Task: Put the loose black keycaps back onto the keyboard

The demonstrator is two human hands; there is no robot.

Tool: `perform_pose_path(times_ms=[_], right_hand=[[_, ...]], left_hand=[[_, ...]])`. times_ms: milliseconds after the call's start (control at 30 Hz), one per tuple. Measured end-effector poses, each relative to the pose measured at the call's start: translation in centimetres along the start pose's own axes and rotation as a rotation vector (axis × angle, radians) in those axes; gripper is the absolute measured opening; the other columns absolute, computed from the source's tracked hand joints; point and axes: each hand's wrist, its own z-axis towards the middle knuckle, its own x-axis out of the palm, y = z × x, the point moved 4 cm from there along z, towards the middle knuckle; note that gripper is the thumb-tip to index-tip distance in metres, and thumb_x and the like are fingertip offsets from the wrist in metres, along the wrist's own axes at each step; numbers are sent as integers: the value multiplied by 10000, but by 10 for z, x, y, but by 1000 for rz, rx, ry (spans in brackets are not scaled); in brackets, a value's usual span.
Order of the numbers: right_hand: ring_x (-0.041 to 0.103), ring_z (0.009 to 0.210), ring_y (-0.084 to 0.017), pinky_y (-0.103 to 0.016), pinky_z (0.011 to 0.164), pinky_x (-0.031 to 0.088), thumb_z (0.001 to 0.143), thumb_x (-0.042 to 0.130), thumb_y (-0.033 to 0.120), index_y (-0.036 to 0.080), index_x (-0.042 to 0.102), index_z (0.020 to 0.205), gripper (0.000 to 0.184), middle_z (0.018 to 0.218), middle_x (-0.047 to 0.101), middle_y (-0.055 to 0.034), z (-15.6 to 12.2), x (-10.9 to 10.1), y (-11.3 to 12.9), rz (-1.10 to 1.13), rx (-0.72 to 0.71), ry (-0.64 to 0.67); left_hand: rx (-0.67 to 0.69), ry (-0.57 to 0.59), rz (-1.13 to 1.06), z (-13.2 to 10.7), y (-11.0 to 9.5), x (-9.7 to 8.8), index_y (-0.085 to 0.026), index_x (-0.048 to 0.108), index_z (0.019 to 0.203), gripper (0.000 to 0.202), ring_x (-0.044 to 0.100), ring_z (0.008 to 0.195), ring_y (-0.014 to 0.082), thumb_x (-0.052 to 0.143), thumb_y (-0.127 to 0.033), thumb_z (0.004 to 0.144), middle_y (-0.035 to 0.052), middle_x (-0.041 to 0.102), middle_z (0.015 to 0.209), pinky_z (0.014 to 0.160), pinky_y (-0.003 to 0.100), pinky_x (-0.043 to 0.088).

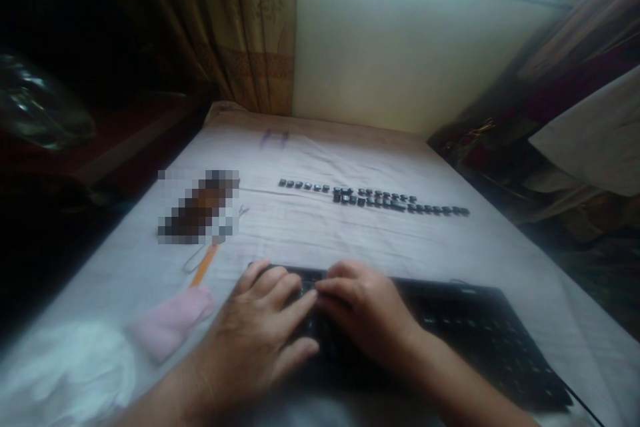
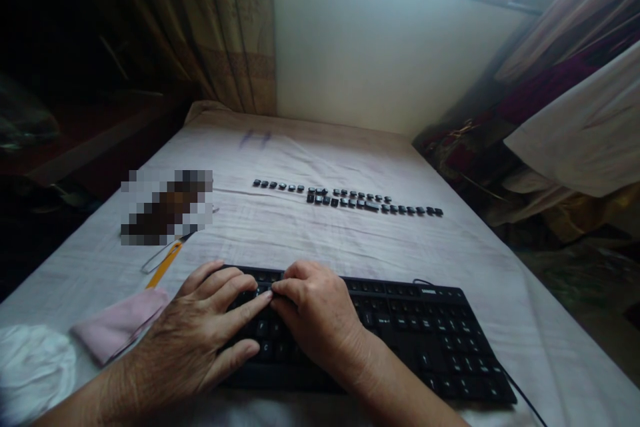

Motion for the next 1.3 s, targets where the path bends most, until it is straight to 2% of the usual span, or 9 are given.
perform_pose_path(times_ms=[267,467,633,800,967,1100,1300], right_hand=[[666,809,-159,-263,748,510,907,581,226,225,771,910,190,893,713,-40,-2,-7,-8,160,22,11],[664,794,-159,-276,746,505,916,560,252,209,758,833,219,860,710,-36,-2,-18,-25,121,68,-8],[660,797,-161,-286,754,506,921,543,263,206,750,828,234,866,712,-41,-2,-22,-28,116,80,16],[660,801,-162,-297,761,505,913,547,261,212,746,824,224,872,714,-38,0,-22,-29,142,94,40],[663,794,-156,-273,743,500,893,571,226,215,754,823,197,857,712,-30,3,-25,-27,127,108,97],[661,774,-159,-269,719,489,877,596,219,221,762,815,178,862,722,-29,13,-34,-30,25,108,114],[673,807,-177,-281,729,482,892,578,224,227,766,869,190,946,733,-45,54,-55,-62,-212,171,-60]], left_hand=[[-7,-6,-13,3,-2,0,-260,652,1190,350,544,1077,243,547,-470,930,34,642,1091,1063,434,267],[-5,-56,-49,1,1,1,-253,665,1164,302,541,1076,246,552,-405,929,44,637,1095,1061,445,283],[22,-6,-54,-3,5,1,-250,612,1252,361,516,1110,276,568,-350,908,63,606,1164,1039,483,326],[-65,19,-98,-6,20,-2,-260,606,1243,312,537,1082,260,522,-303,945,61,622,1151,990,460,385],[-167,-43,-158,-10,42,-1,-272,640,1195,285,594,1025,239,497,-334,956,48,657,1110,900,400,490],[-204,-127,-255,-12,50,3,-285,652,1172,274,628,1011,206,480,-326,963,33,674,1097,871,333,545],[-214,-192,-330,-16,55,7,-311,655,1182,285,662,993,207,476,-322,960,27,696,1088,848,319,584]])
